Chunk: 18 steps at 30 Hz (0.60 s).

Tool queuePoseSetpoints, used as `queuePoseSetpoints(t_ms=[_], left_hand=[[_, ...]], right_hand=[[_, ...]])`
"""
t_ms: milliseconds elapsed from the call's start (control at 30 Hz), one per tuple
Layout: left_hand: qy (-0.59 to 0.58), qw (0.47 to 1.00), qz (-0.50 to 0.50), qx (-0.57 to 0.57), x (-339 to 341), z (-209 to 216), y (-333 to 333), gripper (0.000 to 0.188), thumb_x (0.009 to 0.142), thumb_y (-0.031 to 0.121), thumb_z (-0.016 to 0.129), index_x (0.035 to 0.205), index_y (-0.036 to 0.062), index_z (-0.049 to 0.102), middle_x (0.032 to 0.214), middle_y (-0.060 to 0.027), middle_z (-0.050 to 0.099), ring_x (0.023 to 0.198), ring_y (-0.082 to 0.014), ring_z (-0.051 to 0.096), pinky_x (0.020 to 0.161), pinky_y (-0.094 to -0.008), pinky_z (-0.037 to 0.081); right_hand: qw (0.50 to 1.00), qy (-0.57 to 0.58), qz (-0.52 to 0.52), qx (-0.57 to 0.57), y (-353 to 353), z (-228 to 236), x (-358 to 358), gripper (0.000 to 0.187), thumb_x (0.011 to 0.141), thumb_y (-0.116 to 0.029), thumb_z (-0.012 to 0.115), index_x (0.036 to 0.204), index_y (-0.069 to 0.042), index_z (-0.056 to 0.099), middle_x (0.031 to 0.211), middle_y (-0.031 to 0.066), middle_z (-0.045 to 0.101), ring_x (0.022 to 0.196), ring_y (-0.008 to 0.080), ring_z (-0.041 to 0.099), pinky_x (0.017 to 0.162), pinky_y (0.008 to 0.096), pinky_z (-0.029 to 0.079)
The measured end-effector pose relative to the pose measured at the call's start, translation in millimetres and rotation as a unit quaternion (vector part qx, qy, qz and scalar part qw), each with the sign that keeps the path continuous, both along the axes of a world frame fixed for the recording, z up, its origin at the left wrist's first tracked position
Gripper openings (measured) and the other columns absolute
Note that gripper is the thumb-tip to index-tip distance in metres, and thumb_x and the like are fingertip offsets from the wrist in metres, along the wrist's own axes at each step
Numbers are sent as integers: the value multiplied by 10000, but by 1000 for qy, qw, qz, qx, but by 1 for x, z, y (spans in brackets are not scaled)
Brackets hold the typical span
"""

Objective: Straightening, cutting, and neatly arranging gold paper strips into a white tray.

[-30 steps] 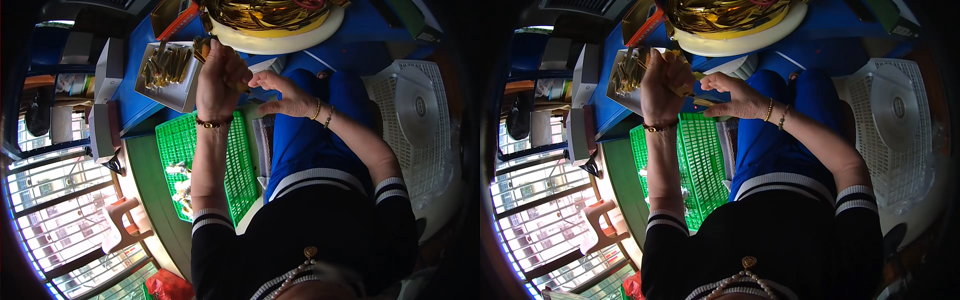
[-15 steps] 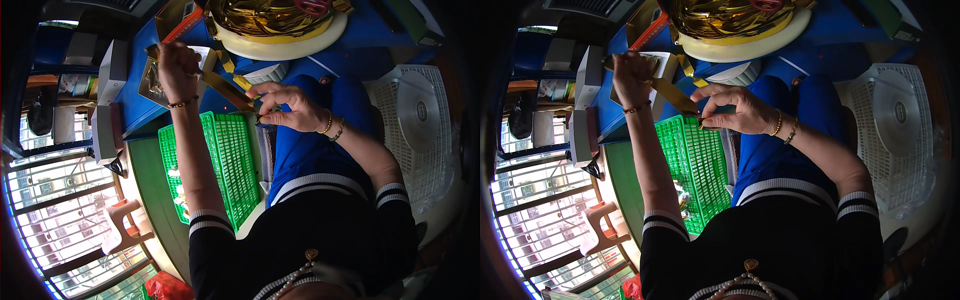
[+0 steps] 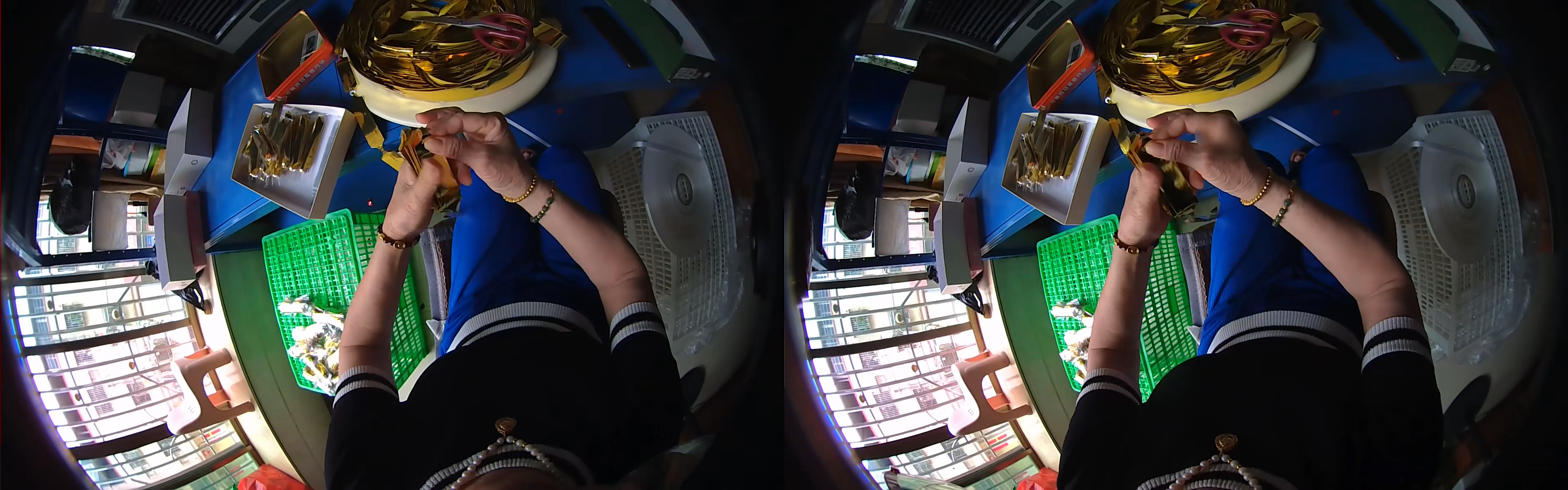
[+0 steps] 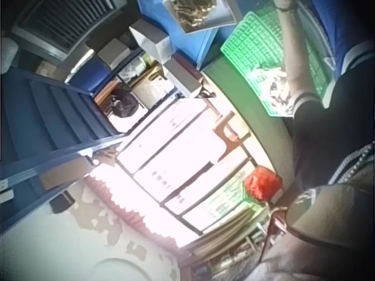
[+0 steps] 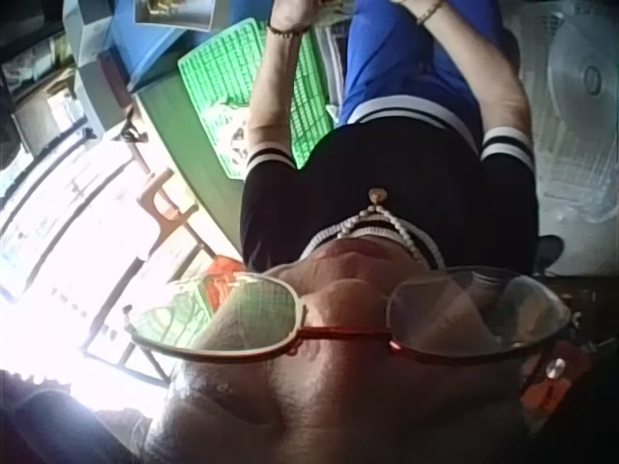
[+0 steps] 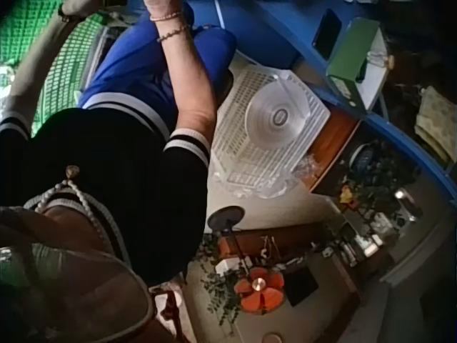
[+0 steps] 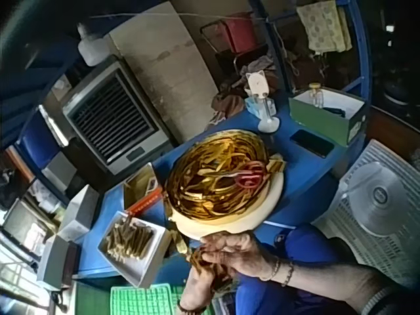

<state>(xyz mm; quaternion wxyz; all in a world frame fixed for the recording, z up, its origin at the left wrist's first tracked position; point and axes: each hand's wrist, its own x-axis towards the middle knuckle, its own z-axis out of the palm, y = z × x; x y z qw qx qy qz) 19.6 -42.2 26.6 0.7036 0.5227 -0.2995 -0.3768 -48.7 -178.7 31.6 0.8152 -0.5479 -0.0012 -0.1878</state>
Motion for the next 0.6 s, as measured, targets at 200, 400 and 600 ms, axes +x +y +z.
queuePoseSetpoints(t_ms=[200, 400, 600], left_hand=[[-54, 997, -9, 63, 1, 4, -2, 192, 970, 238, 492, 910, 65, 551, 703, 24, 506, 614, -61, 427, 544, -199, 338], [53, 996, 67, -32, 10, 36, -5, 346, 989, 341, 397, 860, 41, 512, 726, -66, 555, 645, -168, 550, 623, -295, 465], [192, 971, 36, -137, 46, 63, 2, 406, 974, 419, 402, 816, 80, 559, 594, 26, 305, 526, -117, 299, 559, -291, 322]], right_hand=[[999, 26, 9, -42, -2, -10, 5, 284, 864, -132, 646, 1104, 6, 583, 1094, 91, 606, 1034, 155, 554, 911, 283, 443], [986, -40, 95, -129, 13, -58, -7, 692, 729, -371, 775, 1234, -36, 441, 1195, 117, 554, 1160, 199, 503, 998, 349, 367], [969, 77, 158, -175, 25, -84, -16, 348, 812, -212, 712, 1016, 25, 560, 974, 114, 649, 930, 154, 613, 835, 296, 492]])
